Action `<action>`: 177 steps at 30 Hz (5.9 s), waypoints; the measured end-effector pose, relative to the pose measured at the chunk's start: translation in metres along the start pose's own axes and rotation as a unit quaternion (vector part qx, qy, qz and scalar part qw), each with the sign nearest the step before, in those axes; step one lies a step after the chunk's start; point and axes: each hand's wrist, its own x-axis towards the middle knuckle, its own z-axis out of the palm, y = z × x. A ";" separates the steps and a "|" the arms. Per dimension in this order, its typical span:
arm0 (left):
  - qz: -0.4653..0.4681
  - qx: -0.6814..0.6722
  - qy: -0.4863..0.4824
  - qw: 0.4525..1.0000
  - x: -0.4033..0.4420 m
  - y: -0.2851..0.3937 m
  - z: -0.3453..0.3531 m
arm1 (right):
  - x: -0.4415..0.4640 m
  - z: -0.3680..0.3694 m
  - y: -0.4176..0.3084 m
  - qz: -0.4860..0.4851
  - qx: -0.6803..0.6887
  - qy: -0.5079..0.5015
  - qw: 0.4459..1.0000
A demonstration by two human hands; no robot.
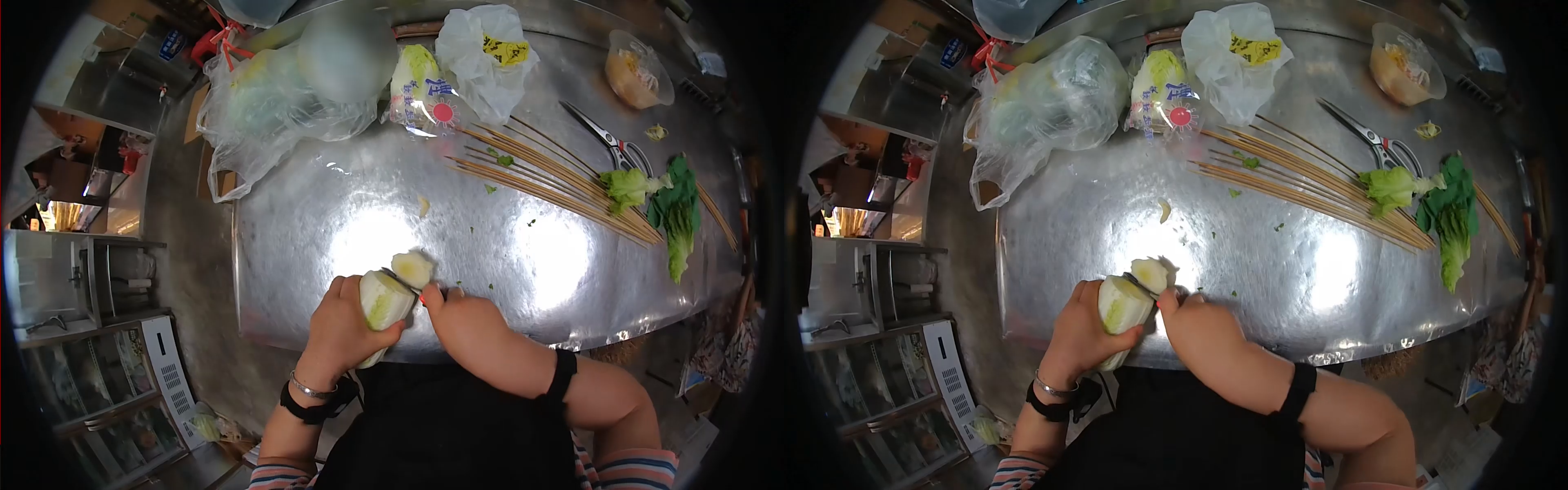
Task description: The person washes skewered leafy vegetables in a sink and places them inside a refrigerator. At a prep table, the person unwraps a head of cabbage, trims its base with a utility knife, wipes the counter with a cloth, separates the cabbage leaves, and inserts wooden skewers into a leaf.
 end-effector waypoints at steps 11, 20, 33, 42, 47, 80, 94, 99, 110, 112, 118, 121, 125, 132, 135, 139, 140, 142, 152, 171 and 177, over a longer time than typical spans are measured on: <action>0.081 -0.192 0.010 0.978 -0.017 -0.029 -0.009 | -0.049 -0.035 0.039 0.005 0.108 0.000 0.994; 0.233 0.128 0.195 0.944 0.066 -0.020 -0.053 | -0.105 -0.041 0.119 0.119 -0.106 0.312 0.937; 0.231 0.109 0.258 0.932 0.048 0.026 0.067 | -0.104 0.012 0.145 0.114 -0.104 0.366 0.918; 0.172 -0.020 0.512 0.841 -0.028 -0.064 -0.024 | -0.104 0.011 0.140 0.092 -0.126 0.365 0.918; -0.049 0.071 0.524 0.847 -0.019 -0.155 -0.103 | -0.105 0.007 0.139 0.111 -0.116 0.350 0.923; 0.418 0.320 0.139 0.839 0.032 0.009 -0.028 | -0.032 -0.063 0.191 0.120 -0.134 0.477 0.860; 0.011 -0.410 0.170 0.896 0.014 0.005 0.030 | 0.030 0.002 0.042 -0.014 0.489 0.075 0.869; -0.060 -0.544 0.168 0.820 0.023 0.012 0.025 | 0.029 -0.001 0.001 -0.151 0.414 0.205 0.874; 0.089 -0.919 -0.040 0.382 -0.003 0.012 0.062 | -0.006 -0.016 0.012 -0.048 0.672 0.064 0.736; 0.086 -0.907 -0.039 0.410 -0.005 0.019 0.059 | -0.008 -0.017 0.008 -0.062 0.660 0.073 0.745; 0.085 -0.880 -0.020 0.467 -0.010 0.026 0.061 | -0.013 -0.013 0.001 -0.066 0.585 0.130 0.798; 0.162 -0.806 -0.026 0.569 -0.012 0.027 0.070 | -0.014 -0.013 0.006 -0.073 0.589 0.118 0.796; 0.049 -0.829 -0.032 0.556 -0.014 0.028 0.063 | -0.021 -0.034 -0.002 -0.136 0.471 0.192 0.850; 0.017 -0.878 -0.142 0.457 -0.014 0.018 0.073 | -0.024 -0.026 0.012 -0.191 0.457 0.227 0.839; -0.024 -0.883 -0.132 0.449 -0.014 0.012 0.077 | -0.028 -0.028 0.014 -0.209 0.350 0.296 0.864; -0.016 -0.864 -0.153 0.480 -0.013 0.010 0.077 | -0.027 -0.025 0.029 -0.181 0.265 0.381 0.867; -0.015 -0.863 -0.156 0.481 -0.013 0.009 0.078 | -0.026 -0.023 0.038 -0.098 0.391 0.389 0.829; 0.045 -0.897 -0.205 0.390 -0.012 0.005 0.081 | -0.026 -0.032 0.053 -0.005 0.560 0.404 0.724; 0.044 -0.872 -0.067 0.484 -0.017 0.016 0.048 | -0.083 -0.037 0.103 0.016 0.090 0.330 0.939; 0.084 -0.874 -0.044 0.477 -0.041 -0.013 0.062 | -0.066 -0.041 0.116 0.049 0.231 0.348 0.907; 0.118 -0.862 -0.046 0.491 -0.044 -0.034 0.066 | -0.138 -0.063 0.172 0.110 0.156 0.342 0.920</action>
